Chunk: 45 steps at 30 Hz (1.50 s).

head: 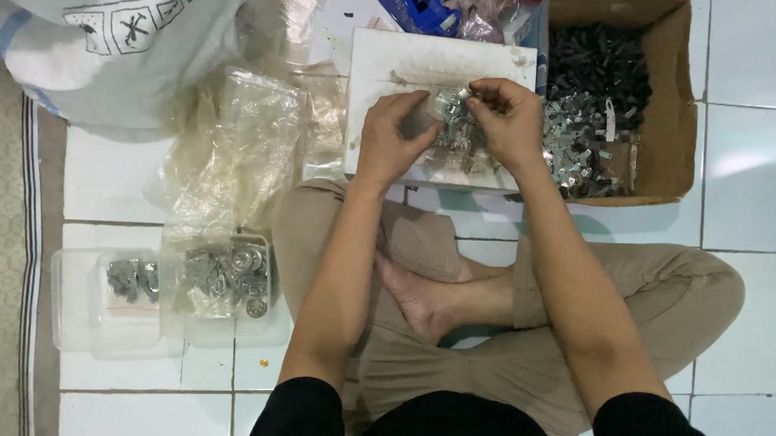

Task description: Sorting and arranging small metal hinges from a pile into a cardboard storage box while sitting on the floor.

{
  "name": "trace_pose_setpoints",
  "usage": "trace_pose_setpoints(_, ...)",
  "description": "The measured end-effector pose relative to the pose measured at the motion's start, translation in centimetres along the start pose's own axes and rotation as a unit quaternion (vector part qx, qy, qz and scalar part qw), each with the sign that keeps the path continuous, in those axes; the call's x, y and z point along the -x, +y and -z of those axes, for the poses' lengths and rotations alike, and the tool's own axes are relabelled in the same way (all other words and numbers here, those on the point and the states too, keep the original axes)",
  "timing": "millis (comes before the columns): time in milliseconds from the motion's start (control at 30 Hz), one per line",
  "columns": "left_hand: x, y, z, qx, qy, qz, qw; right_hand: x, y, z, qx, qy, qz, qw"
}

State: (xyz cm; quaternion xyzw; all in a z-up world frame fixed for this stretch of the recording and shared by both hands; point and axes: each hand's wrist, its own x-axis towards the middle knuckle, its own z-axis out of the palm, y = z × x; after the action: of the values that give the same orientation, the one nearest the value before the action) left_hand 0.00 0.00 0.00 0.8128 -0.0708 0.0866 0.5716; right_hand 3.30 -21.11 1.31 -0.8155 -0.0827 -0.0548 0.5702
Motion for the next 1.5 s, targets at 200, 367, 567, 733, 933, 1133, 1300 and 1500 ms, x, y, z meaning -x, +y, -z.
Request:
trace_pose_setpoints(200, 0.0, -0.4, -0.3, -0.002, 0.001, -0.012, 1.000, -0.5, -2.0, 0.5, -0.025, -0.076, 0.004, 0.997)
trace_pose_setpoints(367, 0.0, -0.2, -0.2, 0.014, 0.015, -0.084, 0.996, -1.0, -5.3, -0.7, 0.005, -0.053, -0.010, 0.999)
trace_pose_setpoints(567, 0.1, -0.2, -0.7, 0.057, 0.028, -0.038, 0.997, 0.3, -2.9, -3.5, -0.056, 0.031, 0.020, 0.998)
trace_pose_setpoints(733, 0.1, -1.1, -1.7, 0.054, 0.040, -0.030, 0.997, 1.3, -2.0, -4.9, -0.083, 0.094, 0.032, 0.992)
trace_pose_setpoints(933, 0.1, -1.4, -1.5, 0.038, 0.037, -0.029, 0.998, 1.6, -1.8, -5.4, -0.121, 0.082, 0.054, 0.988)
trace_pose_setpoints(1133, 0.1, -1.6, -1.8, 0.033, 0.034, -0.023, 0.999, 1.7, -1.9, -4.7, -0.122, 0.055, 0.087, 0.987)
trace_pose_setpoints(1300, -0.1, -0.2, -1.1, 0.055, 0.030, -0.022, 0.998, 1.8, -3.0, -4.3, -0.094, 0.054, 0.081, 0.991)
trace_pose_setpoints(1500, 0.1, -0.5, -1.3, 0.045, 0.034, -0.033, 0.998, 2.0, -3.5, -3.9, -0.074, 0.044, 0.091, 0.992)
